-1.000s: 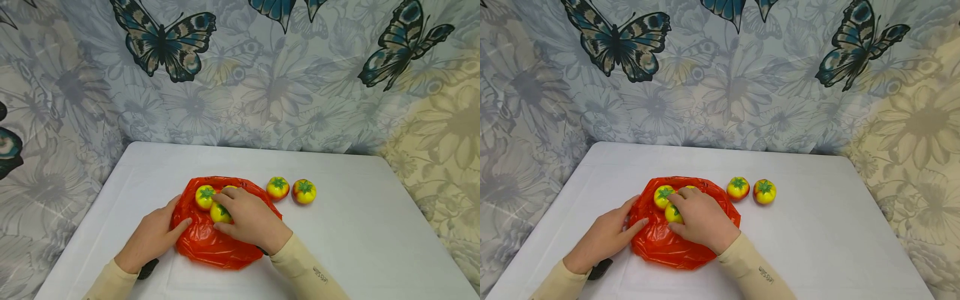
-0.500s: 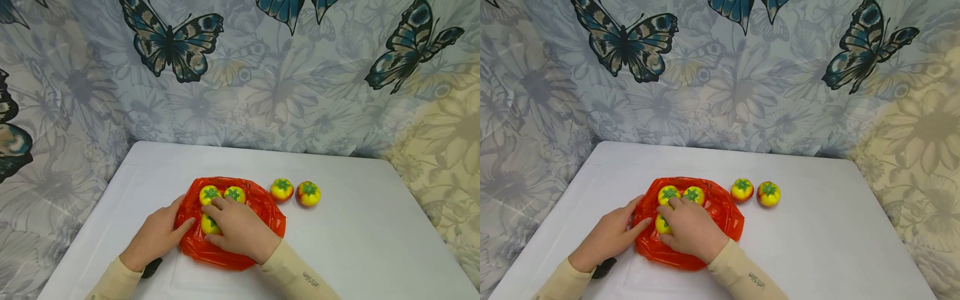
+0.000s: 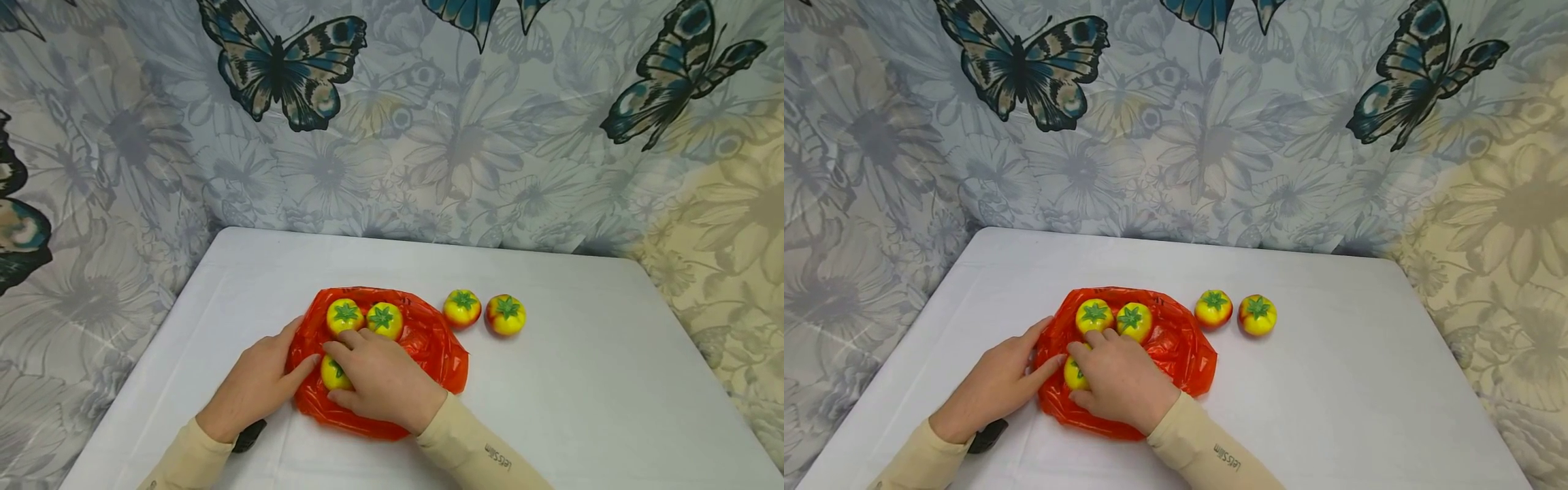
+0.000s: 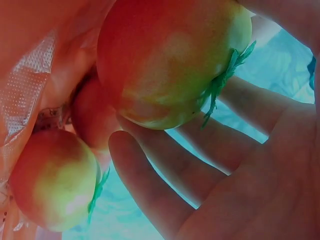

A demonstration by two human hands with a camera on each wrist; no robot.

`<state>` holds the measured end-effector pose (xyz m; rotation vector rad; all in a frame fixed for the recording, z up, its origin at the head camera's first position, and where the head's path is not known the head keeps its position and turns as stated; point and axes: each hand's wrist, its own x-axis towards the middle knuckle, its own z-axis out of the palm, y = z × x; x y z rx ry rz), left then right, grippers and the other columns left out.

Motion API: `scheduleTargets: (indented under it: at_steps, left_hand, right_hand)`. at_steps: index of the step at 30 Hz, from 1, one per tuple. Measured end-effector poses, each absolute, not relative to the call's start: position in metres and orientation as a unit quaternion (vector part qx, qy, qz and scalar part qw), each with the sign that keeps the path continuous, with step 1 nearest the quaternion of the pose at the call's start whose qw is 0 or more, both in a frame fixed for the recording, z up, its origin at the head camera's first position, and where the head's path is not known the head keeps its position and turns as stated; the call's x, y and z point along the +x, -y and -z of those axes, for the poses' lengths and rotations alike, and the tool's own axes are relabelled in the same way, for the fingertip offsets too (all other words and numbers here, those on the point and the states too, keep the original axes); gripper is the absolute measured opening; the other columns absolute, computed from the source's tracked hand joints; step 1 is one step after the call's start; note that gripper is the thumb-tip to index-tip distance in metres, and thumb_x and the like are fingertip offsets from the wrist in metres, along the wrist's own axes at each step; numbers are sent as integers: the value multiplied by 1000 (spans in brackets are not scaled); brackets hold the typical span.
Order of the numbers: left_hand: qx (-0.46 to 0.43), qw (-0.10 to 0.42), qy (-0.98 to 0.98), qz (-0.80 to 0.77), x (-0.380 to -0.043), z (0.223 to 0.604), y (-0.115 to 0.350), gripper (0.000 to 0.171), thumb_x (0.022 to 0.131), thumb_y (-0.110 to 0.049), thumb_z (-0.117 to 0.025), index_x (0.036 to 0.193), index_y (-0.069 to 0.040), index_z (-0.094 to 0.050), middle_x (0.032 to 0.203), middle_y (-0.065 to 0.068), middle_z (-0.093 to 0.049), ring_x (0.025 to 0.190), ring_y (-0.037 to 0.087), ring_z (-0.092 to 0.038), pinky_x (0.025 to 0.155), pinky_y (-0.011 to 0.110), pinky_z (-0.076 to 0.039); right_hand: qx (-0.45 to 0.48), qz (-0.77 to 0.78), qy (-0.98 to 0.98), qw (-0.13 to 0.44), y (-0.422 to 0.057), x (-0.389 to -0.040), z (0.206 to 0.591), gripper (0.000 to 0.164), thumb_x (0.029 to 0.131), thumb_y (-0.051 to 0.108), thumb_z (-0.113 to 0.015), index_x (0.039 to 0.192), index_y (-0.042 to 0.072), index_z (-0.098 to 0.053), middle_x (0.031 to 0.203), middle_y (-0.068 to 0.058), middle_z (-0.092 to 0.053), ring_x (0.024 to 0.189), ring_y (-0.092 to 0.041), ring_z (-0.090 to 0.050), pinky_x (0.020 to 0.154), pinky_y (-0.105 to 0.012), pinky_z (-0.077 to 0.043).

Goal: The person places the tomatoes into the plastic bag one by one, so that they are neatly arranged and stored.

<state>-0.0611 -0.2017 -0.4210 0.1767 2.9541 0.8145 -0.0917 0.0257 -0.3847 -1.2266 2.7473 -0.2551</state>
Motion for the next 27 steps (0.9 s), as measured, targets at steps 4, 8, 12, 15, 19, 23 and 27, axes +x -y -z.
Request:
scheduleTargets:
  at_steps: [4, 8, 12, 15, 19, 23, 27]
  left_hand:
    - [57, 33, -963, -260, -61, 421, 202, 80, 105, -53, -67, 166, -10, -40, 131, 11, -75, 112, 29, -72, 94, 54, -64]
    - [57, 33, -963, -260, -61, 422, 202, 80, 105, -53, -66, 166, -10, -40, 131, 12, -75, 112, 29, -72, 93, 55, -65]
    - [53, 35, -963, -261, -61, 422, 202, 80, 105, -53, -66, 166, -9, -40, 130, 12, -75, 112, 30, -72, 93, 54, -65]
    - [49, 37, -963, -263, -61, 422, 202, 80, 104, -53, -67, 166, -10, -40, 130, 12, -75, 112, 30, -72, 94, 54, -65]
    - [45, 41, -962, -265, -61, 422, 202, 80, 104, -54, -67, 166, -10, -40, 130, 12, -75, 112, 29, -72, 94, 54, -65]
    - [45, 41, -963, -264, -61, 421, 201, 81, 104, -54, -67, 166, -10, -41, 131, 12, -75, 112, 29, -71, 95, 55, -64]
    - [45, 42, -963, -264, -62, 422, 201, 80, 104, -54, -67, 166, -9, -40, 133, 13, -74, 115, 31, -71, 96, 56, -64]
  right_hand:
    - [-405, 81, -908, 72, -23, -91, 385, 62, 96, 48, -81, 148, 21, -64, 145, -2, -66, 132, -22, -64, 112, -42, -58]
    - [-404, 78, -908, 83, -20, -91, 387, 61, 96, 48, -80, 148, 21, -64, 144, -1, -66, 131, -21, -64, 111, -40, -59]
    - [-401, 79, -908, 90, -19, -90, 389, 60, 96, 47, -81, 147, 21, -64, 143, 0, -66, 129, -20, -64, 109, -39, -60]
    - [-399, 78, -909, 92, -18, -89, 391, 61, 96, 47, -81, 147, 20, -63, 142, 0, -66, 129, -20, -64, 110, -39, -60]
    - [-398, 71, -910, 91, -17, -88, 392, 63, 96, 48, -81, 149, 19, -62, 142, 0, -66, 130, -21, -64, 110, -39, -59]
    - [-398, 63, -911, 87, -16, -88, 393, 65, 96, 49, -81, 149, 18, -62, 141, -1, -67, 130, -22, -65, 110, -38, -59]
    - [-398, 60, -911, 87, -15, -88, 394, 65, 96, 49, -81, 149, 17, -62, 140, 0, -67, 129, -21, -65, 109, -38, -60]
